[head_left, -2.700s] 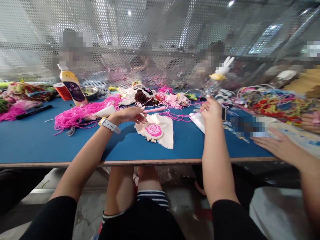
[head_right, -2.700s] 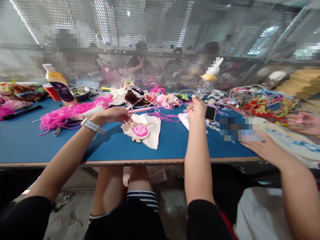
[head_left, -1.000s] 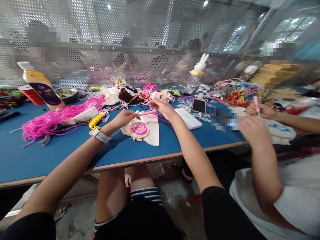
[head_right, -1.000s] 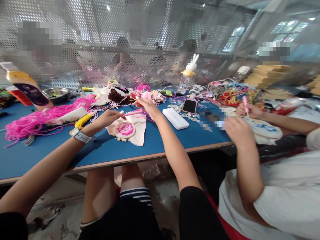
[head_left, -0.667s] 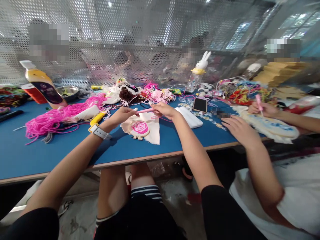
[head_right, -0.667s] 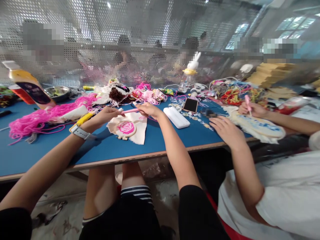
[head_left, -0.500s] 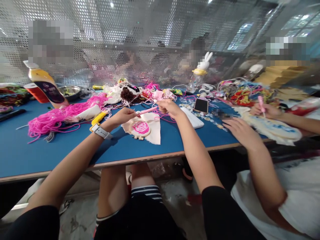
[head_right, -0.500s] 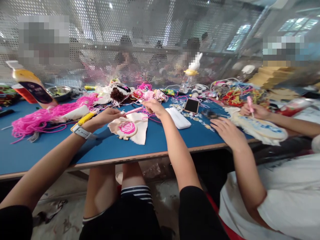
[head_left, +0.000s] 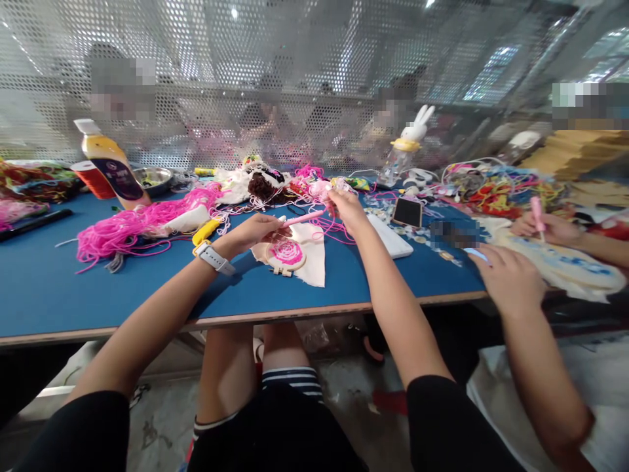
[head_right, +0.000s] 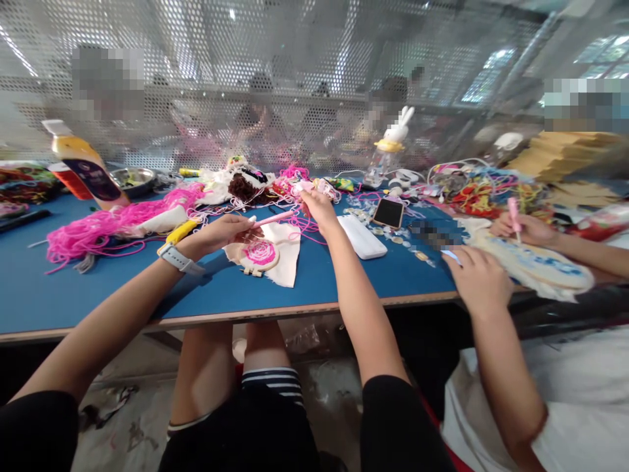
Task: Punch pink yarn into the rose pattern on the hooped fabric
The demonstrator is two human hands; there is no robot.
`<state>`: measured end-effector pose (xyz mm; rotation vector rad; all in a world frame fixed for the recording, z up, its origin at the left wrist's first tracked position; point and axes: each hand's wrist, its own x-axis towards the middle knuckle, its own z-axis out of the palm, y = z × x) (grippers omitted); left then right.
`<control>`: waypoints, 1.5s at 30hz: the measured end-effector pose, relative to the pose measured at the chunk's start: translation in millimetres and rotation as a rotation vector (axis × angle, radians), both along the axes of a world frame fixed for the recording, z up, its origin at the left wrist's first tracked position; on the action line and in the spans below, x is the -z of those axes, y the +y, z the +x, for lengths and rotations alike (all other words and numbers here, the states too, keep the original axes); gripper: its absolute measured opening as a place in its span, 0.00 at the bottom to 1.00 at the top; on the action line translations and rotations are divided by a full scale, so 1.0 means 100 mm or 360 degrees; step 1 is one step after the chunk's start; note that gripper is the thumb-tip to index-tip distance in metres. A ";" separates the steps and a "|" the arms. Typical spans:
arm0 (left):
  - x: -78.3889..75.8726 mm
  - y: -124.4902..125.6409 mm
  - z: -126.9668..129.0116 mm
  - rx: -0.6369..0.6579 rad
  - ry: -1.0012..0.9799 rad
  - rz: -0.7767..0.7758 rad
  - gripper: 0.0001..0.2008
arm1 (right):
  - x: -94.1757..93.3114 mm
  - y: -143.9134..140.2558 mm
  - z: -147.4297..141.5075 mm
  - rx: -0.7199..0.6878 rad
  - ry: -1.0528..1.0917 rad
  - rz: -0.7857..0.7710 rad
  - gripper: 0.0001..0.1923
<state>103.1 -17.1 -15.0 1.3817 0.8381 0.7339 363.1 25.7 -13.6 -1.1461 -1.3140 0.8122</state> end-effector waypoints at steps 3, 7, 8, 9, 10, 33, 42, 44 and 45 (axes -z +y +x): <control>-0.04 -0.04 0.02 -0.0172 -0.0086 -0.0060 0.12 | -0.02 -0.02 -0.01 0.0500 -0.0294 0.0494 0.12; -0.07 -0.12 0.09 -0.0510 -0.0272 -0.0040 0.11 | -0.02 -0.19 -0.25 0.0361 -0.0332 0.0626 0.25; -0.07 -0.14 0.11 -0.0545 -0.0290 -0.0025 0.11 | -0.01 -0.24 -0.35 0.0185 -0.0269 0.0539 0.26; -0.06 -0.16 0.14 -0.0539 -0.0284 0.0006 0.11 | 0.00 -0.28 -0.45 -0.0009 -0.0198 0.0430 0.26; -0.05 -0.18 0.16 -0.0503 -0.0257 0.0054 0.11 | 0.01 -0.32 -0.55 -0.0190 -0.0117 0.0310 0.26; -0.19 -0.21 0.05 -0.0062 0.0556 0.0867 0.17 | -0.12 -0.38 -0.59 -0.0585 0.0626 -0.0286 0.17; -0.17 -0.29 0.11 -0.0294 0.0836 0.1255 0.13 | -0.13 -0.38 -0.60 -0.0543 0.0696 -0.0337 0.17; -0.20 -0.30 0.10 -0.0286 0.0858 0.1271 0.13 | -0.13 -0.37 -0.60 -0.0503 0.0722 -0.0325 0.17; -0.21 -0.30 0.09 -0.0290 0.0850 0.1264 0.13 | -0.13 -0.36 -0.60 -0.0468 0.0744 -0.0325 0.16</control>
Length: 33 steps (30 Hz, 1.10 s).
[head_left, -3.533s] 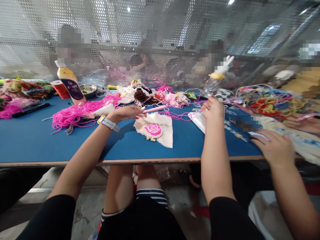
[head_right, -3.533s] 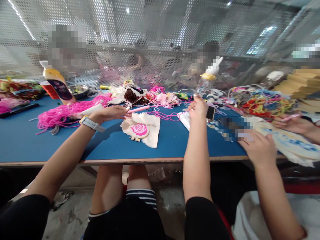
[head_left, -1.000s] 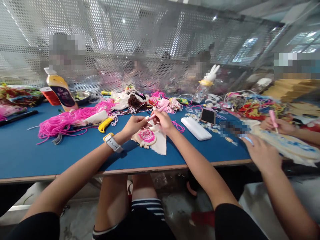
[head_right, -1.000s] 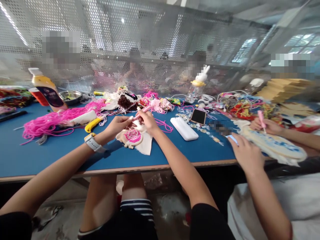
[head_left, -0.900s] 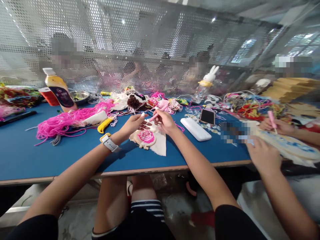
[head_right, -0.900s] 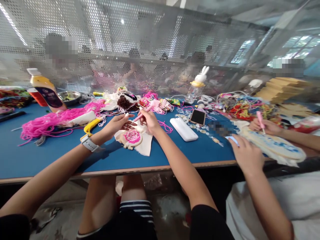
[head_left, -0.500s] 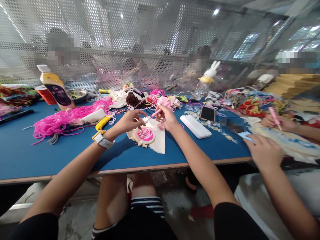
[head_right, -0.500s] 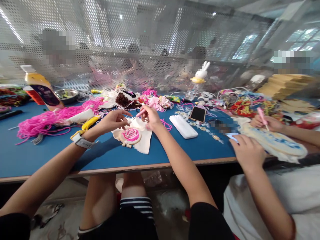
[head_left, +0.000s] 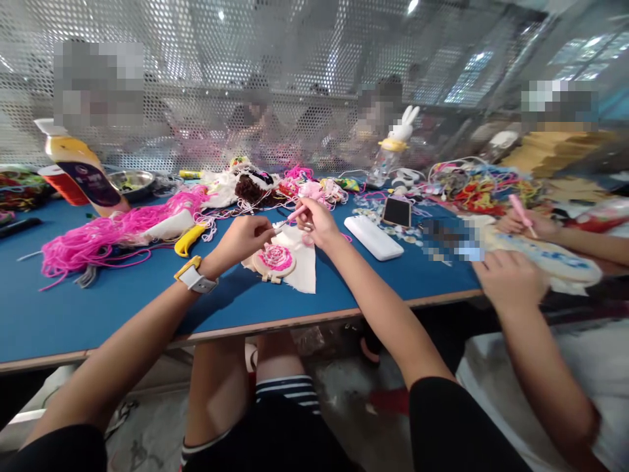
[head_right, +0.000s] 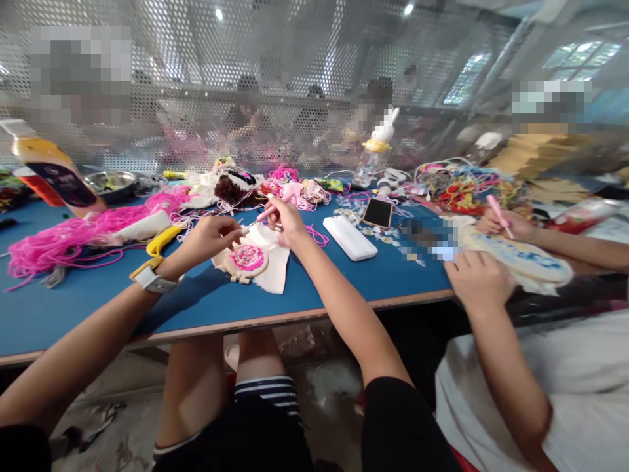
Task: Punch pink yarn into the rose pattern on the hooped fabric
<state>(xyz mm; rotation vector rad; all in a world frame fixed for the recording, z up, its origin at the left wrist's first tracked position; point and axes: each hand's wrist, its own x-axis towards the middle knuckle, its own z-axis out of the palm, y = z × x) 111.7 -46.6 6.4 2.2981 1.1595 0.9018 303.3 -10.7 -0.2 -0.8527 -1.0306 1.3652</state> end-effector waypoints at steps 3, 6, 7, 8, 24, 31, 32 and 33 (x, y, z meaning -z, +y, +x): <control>-0.06 0.02 -0.03 -0.0048 -0.0162 -0.0064 0.13 | -0.02 0.00 0.00 0.0085 0.0054 -0.0099 0.15; -0.08 0.02 -0.02 0.0008 -0.0550 -0.0271 0.11 | -0.04 -0.02 -0.01 0.0055 0.0090 -0.0206 0.15; -0.08 0.01 -0.01 0.0085 -0.0689 -0.0390 0.11 | -0.04 -0.03 -0.01 0.0025 0.0090 -0.0223 0.14; -0.06 0.00 0.01 0.0171 -0.0819 -0.0511 0.11 | -0.04 -0.03 -0.01 -0.0011 0.0081 -0.0236 0.14; -0.09 -0.09 0.06 0.0449 -0.1044 -0.0531 0.13 | 0.02 -0.10 0.02 -0.0421 -0.0165 0.0029 0.19; -0.06 -0.09 0.09 0.0346 -0.1167 -0.0394 0.16 | 0.05 -0.12 0.00 -0.0359 -0.0189 0.0330 0.26; -0.06 -0.10 0.10 0.0356 -0.1204 -0.0389 0.16 | 0.05 -0.12 -0.01 -0.0364 -0.0193 0.0336 0.24; -0.06 -0.11 0.10 0.0376 -0.1242 -0.0387 0.16 | 0.05 -0.12 -0.02 -0.0378 -0.0193 0.0323 0.22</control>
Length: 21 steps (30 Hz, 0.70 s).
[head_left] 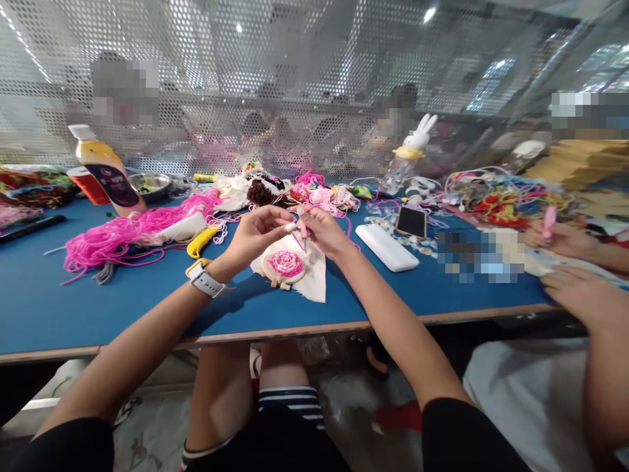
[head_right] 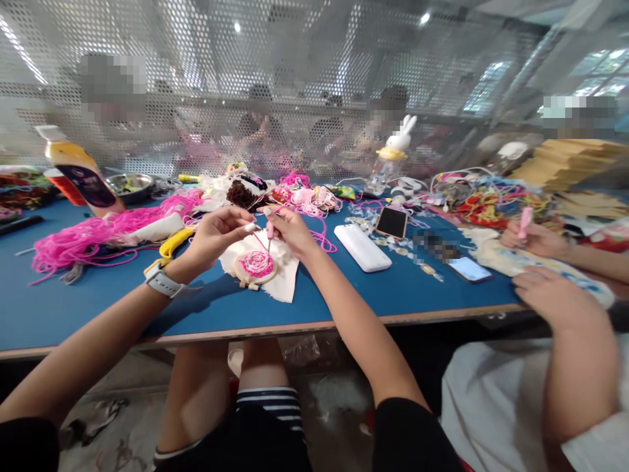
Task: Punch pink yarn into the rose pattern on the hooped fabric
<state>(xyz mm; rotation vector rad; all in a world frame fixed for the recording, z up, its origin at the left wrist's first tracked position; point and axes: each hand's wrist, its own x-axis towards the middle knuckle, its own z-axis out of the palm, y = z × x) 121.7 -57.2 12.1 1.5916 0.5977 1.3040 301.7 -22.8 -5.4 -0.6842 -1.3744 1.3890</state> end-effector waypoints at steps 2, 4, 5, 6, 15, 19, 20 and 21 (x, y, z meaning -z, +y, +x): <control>-0.01 -0.01 -0.01 0.0028 -0.0071 0.0005 0.16 | 0.00 -0.01 -0.01 -0.0052 -0.0021 -0.0074 0.18; -0.05 -0.01 -0.03 0.0003 -0.0137 0.0014 0.16 | -0.01 -0.03 -0.01 -0.0145 -0.0069 -0.0121 0.18; -0.08 -0.01 -0.05 -0.0025 -0.0172 0.0027 0.15 | -0.01 -0.05 -0.02 -0.0190 -0.0100 -0.0121 0.20; -0.11 -0.02 -0.07 -0.0058 -0.0203 0.0041 0.15 | -0.01 -0.07 -0.03 -0.0225 -0.0134 -0.0106 0.22; -0.38 -0.19 -0.18 -0.0154 -0.0227 0.0195 0.10 | 0.10 -0.27 -0.27 0.0054 -0.0749 0.0449 0.23; -0.47 -0.26 -0.22 -0.0227 -0.0173 0.0395 0.11 | 0.10 -0.36 -0.35 0.0103 -0.0785 0.0709 0.25; -0.48 -0.29 -0.24 -0.0244 -0.0130 0.0438 0.11 | 0.09 -0.39 -0.36 0.0084 -0.0791 0.0734 0.24; -0.50 -0.33 -0.26 -0.0259 -0.0078 0.0473 0.10 | 0.09 -0.42 -0.38 0.0069 -0.0798 0.0753 0.23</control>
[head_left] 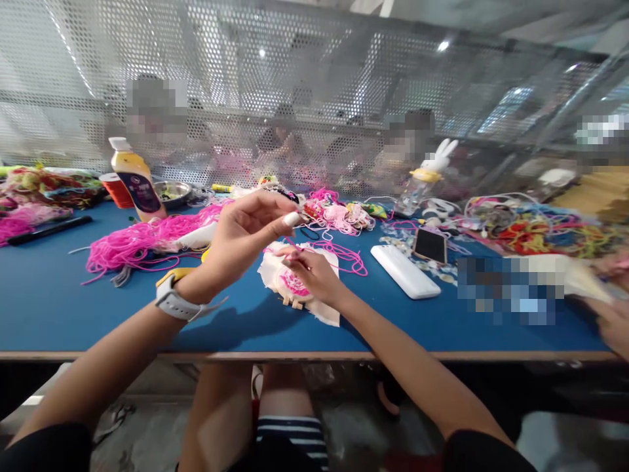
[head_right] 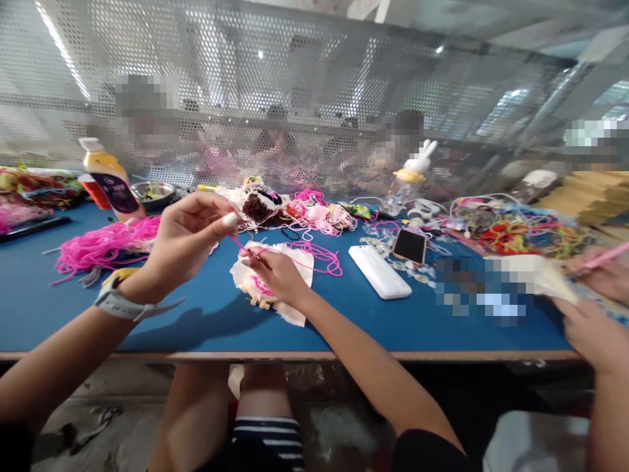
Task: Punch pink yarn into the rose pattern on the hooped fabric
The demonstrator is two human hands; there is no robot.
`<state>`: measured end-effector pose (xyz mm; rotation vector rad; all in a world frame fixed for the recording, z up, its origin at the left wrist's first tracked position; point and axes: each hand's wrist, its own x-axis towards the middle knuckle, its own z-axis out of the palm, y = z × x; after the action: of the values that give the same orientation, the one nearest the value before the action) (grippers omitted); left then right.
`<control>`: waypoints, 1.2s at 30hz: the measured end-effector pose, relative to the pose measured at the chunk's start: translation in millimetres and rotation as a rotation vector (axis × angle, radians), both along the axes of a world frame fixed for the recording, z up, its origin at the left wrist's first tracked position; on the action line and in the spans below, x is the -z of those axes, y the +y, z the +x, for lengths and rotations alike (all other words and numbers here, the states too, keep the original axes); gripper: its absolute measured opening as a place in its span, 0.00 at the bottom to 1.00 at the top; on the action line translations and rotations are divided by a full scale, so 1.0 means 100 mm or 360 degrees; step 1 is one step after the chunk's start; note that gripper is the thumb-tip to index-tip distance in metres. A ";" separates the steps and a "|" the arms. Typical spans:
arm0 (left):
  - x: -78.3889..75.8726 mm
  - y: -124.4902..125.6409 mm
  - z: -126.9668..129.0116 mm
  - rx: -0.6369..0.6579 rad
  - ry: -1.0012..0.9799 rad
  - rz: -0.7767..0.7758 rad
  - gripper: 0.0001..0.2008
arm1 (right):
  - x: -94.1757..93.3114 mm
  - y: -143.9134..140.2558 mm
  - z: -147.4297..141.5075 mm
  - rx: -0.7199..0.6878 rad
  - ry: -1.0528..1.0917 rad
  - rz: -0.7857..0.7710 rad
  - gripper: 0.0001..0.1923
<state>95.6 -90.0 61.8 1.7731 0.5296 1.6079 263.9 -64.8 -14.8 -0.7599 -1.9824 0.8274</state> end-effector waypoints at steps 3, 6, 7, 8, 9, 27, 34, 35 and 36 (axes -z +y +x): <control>0.00 -0.13 -0.09 -0.0094 0.0178 0.0086 0.08 | 0.02 -0.11 -0.05 -0.0018 -0.0023 0.0040 0.24; 0.05 -0.21 -0.18 -0.0277 0.0273 0.0231 0.10 | 0.07 -0.20 -0.09 0.0071 -0.0046 0.0047 0.24; 0.07 -0.21 -0.21 -0.0348 0.0264 0.0280 0.13 | 0.08 -0.22 -0.10 0.0110 -0.0052 0.0046 0.24; 0.10 -0.22 -0.24 -0.0424 0.0249 0.0318 0.15 | 0.09 -0.24 -0.10 0.0152 -0.0054 0.0057 0.24; 0.13 -0.21 -0.26 -0.0506 0.0241 0.0341 0.16 | 0.10 -0.24 -0.11 0.0191 -0.0055 0.0079 0.24; 0.34 -0.21 -0.30 -0.0295 0.0155 0.0248 0.05 | 0.01 -0.28 -0.11 0.0067 -0.0108 -0.0020 0.15; 0.31 -0.32 -0.27 -0.0153 0.0200 -0.0009 0.06 | 0.11 -0.23 -0.14 -0.0068 -0.0049 -0.0013 0.08; 0.32 -0.32 -0.27 -0.0157 0.0207 -0.0037 0.06 | 0.13 -0.22 -0.14 -0.0073 -0.0044 0.0007 0.08; 0.32 -0.32 -0.27 -0.0152 0.0210 -0.0060 0.06 | 0.14 -0.22 -0.14 -0.0071 -0.0038 0.0022 0.08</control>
<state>68.9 -122.0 29.3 1.8594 0.7113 1.5409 249.6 -86.9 -28.4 -0.7234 -2.0308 0.8336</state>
